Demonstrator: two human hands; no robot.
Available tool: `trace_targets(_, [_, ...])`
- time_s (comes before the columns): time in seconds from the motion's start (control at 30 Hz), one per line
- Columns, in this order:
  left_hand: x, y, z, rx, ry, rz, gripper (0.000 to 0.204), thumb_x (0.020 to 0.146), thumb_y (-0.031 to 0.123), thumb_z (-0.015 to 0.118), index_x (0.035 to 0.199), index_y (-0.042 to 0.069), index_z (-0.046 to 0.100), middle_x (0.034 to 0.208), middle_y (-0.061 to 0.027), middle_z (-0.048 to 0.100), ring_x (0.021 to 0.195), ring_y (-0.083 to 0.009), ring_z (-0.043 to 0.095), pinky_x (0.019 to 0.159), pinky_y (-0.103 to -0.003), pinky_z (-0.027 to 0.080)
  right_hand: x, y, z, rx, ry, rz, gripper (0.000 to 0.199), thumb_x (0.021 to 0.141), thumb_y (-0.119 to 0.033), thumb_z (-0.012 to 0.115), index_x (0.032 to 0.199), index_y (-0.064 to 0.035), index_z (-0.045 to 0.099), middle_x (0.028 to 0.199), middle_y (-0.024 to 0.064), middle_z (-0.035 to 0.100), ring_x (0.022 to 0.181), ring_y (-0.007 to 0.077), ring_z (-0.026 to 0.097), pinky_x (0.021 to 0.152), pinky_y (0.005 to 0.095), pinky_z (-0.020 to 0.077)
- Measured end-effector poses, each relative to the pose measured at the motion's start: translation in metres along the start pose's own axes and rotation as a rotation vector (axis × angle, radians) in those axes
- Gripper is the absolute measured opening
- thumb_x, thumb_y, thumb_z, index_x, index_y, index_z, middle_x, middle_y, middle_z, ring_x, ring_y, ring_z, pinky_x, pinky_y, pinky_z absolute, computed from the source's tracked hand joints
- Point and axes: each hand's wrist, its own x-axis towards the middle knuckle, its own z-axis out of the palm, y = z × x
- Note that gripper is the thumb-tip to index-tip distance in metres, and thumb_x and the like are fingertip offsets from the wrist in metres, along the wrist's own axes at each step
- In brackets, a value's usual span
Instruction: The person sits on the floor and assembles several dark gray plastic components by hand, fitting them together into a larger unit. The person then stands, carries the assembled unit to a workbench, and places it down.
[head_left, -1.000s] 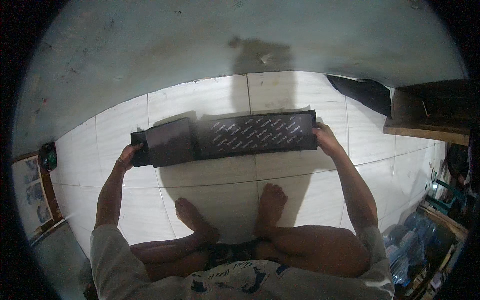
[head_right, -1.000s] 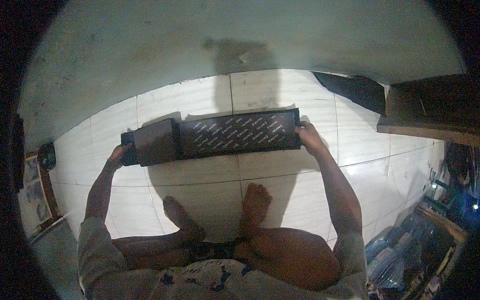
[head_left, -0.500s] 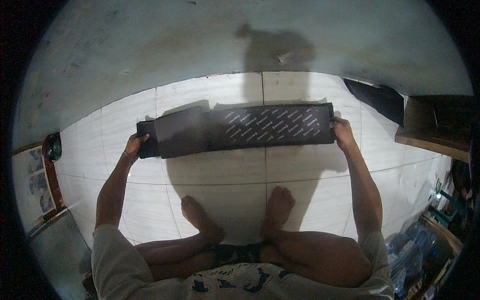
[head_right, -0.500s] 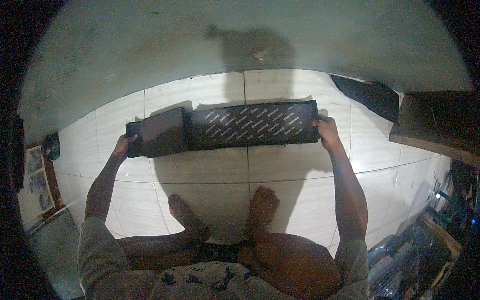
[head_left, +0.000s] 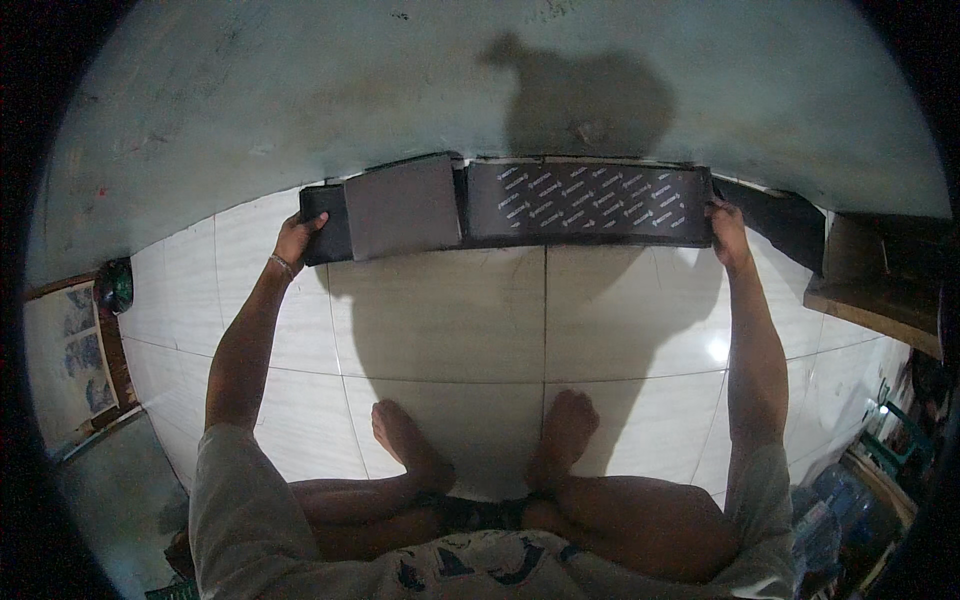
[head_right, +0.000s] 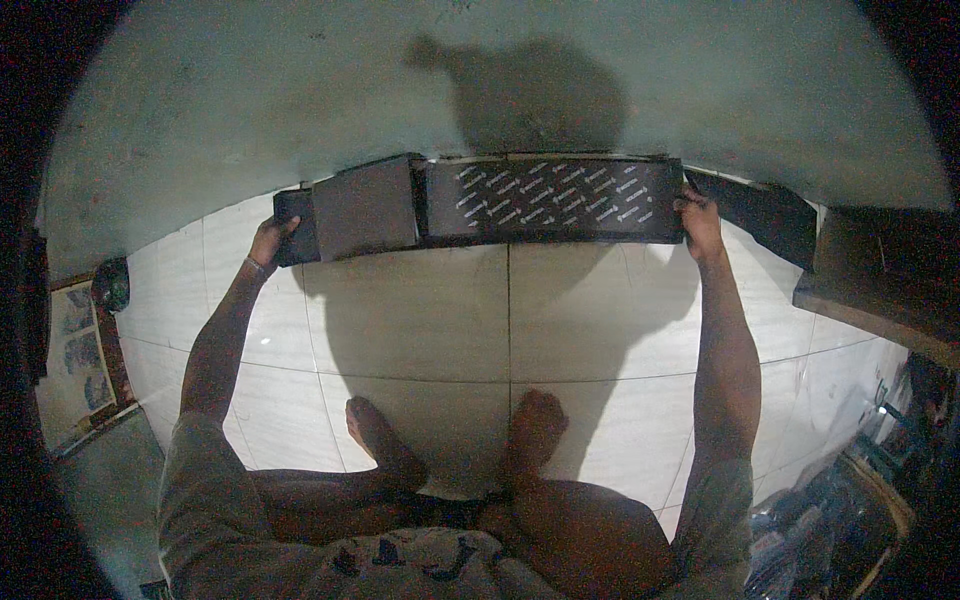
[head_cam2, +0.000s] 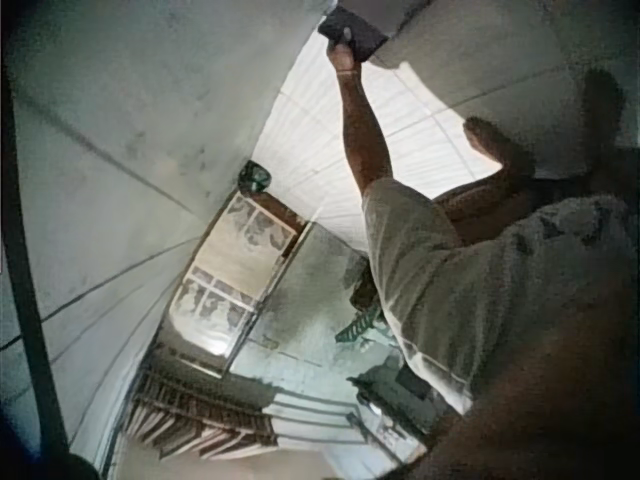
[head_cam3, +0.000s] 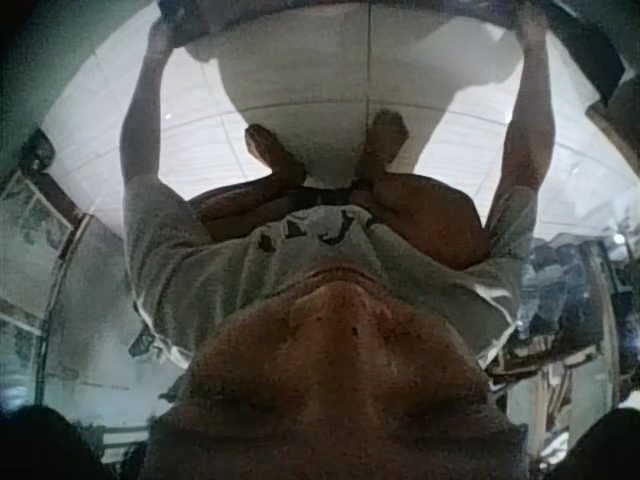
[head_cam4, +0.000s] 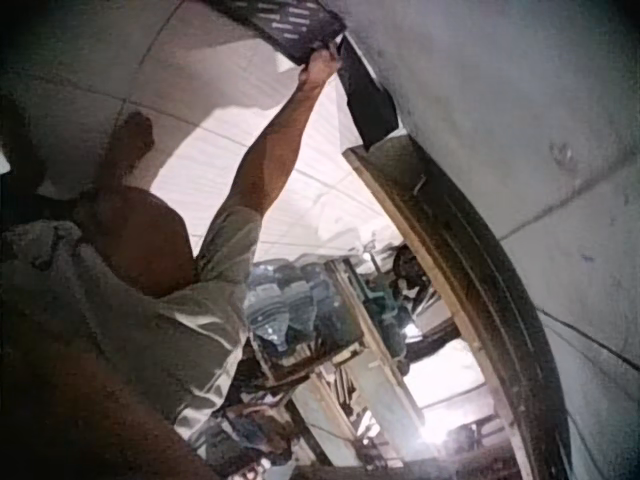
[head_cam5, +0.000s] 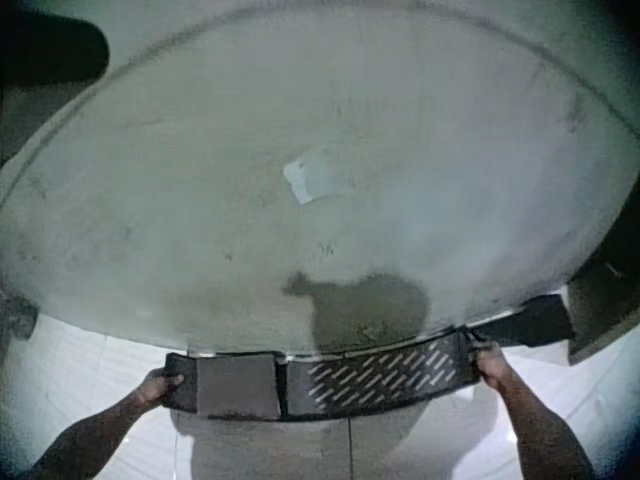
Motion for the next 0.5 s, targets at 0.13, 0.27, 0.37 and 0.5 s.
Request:
trace_targets(0.13, [0.000, -0.002, -0.001, 0.035, 0.000, -0.011, 0.038, 0.080, 0.020, 0.068, 0.107, -0.003, 0.056, 0.095, -0.0096, 0.063, 0.082, -0.0180, 0.061, 0.075, -0.031, 0.049, 0.009, 0.010, -0.013, -0.087, 0.003, -0.015, 0.025, 0.082, -0.002, 0.043, 0.101, 0.0020, 0.059, 0.093, 0.0082, 0.062, 0.080, 0.0172, 0.059, 0.074, 0.0299, 0.0476])
trace_targets(0.27, [0.002, -0.005, -0.004, 0.043, -0.004, -0.045, 0.037, 0.080, 0.020, 0.067, 0.105, -0.005, 0.056, 0.095, -0.0111, 0.064, 0.081, -0.0194, 0.062, 0.075, -0.032, 0.050, 0.020, 0.027, -0.024, -0.049, -0.123, 0.020, 0.026, 0.084, -0.004, 0.044, 0.106, 0.0032, 0.057, 0.094, 0.0086, 0.062, 0.078, 0.0160, 0.058, 0.073, 0.0286, 0.0473])
trace_targets(0.37, [0.009, -0.009, -0.007, 0.012, -0.048, -0.085, 0.036, 0.080, 0.020, 0.066, 0.105, -0.005, 0.057, 0.096, -0.0120, 0.063, 0.081, -0.0207, 0.062, 0.077, -0.033, 0.050, 0.024, 0.030, -0.025, 0.004, -0.138, 0.048, 0.028, 0.084, -0.006, 0.046, 0.110, 0.0029, 0.056, 0.098, 0.0088, 0.062, 0.083, 0.0153, 0.058, 0.075, 0.0278, 0.0468])
trace_targets(0.5, [0.017, -0.010, -0.013, -0.105, -0.134, -0.136, 0.037, 0.080, 0.023, 0.064, 0.105, -0.005, 0.057, 0.099, -0.0138, 0.063, 0.089, -0.0212, 0.061, 0.081, -0.035, 0.048, 0.007, 0.009, -0.022, -0.127, -0.049, 0.074, 0.031, 0.085, -0.011, 0.048, 0.112, 0.0033, 0.054, 0.105, 0.0110, 0.060, 0.092, 0.0172, 0.057, 0.082, 0.0335, 0.0466])
